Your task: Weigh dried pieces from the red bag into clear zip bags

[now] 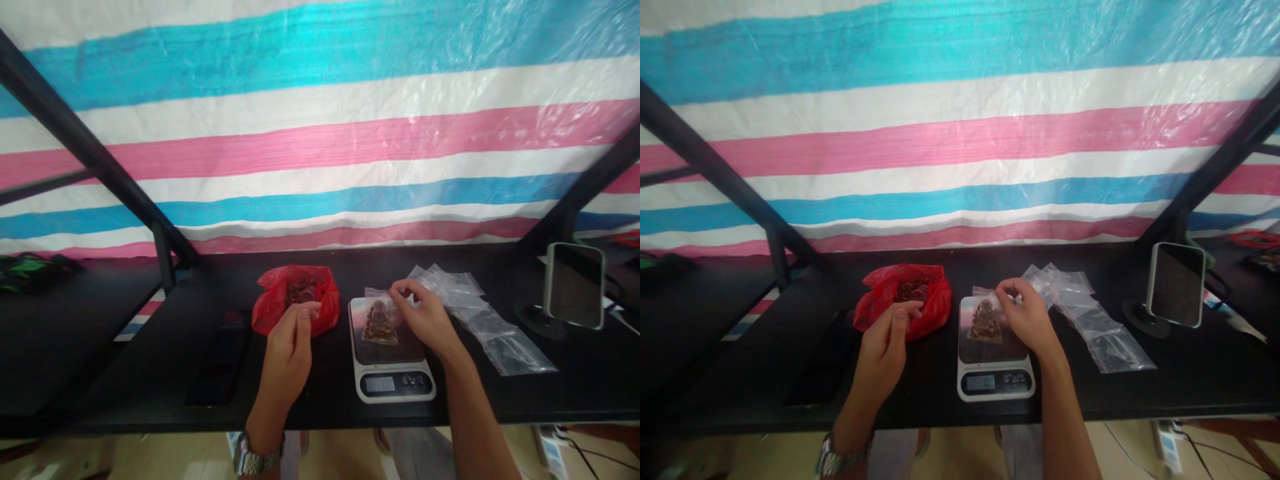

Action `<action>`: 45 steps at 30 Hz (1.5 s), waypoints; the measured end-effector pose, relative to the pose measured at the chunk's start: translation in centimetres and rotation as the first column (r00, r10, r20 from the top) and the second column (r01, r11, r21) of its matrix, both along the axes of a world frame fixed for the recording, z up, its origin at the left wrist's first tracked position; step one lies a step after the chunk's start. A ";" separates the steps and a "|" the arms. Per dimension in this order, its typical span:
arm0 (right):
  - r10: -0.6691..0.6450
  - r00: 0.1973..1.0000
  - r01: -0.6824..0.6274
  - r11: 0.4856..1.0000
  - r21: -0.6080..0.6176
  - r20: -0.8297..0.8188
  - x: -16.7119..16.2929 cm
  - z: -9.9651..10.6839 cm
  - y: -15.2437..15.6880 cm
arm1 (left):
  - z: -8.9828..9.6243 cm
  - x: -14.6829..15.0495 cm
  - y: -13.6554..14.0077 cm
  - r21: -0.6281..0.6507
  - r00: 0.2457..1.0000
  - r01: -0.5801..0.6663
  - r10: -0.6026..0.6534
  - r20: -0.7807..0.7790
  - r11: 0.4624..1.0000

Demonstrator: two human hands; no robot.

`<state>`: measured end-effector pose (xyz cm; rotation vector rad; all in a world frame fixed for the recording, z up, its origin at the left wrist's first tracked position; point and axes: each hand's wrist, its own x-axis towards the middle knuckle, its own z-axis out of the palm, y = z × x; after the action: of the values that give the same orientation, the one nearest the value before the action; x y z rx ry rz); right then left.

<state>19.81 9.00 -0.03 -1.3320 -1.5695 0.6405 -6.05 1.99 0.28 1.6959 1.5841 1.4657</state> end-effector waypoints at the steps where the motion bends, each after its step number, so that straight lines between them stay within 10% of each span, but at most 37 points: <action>1: 0.019 0.997 -0.019 1.000 0.009 -0.070 -0.4 0.4 -0.2 | 0.1 0.5 0.1 0.025 1.000 0.002 -0.003 0.008 1.000; 17: 0.263 0.805 -0.297 0.954 0.023 -0.532 -5.5 1.6 -1.5 | 0.8 5.3 1.3 -0.086 0.837 0.052 0.004 0.547 0.995; 45: 0.374 0.824 -0.364 0.925 0.109 -0.427 -7.2 1.3 -2.2 | -0.9 3.1 1.2 -0.098 0.884 0.149 -0.088 0.459 0.984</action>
<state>12.56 6.83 1.22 -0.7839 -1.4515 1.0806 -2.96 3.20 -0.63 1.2341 1.2659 1.5192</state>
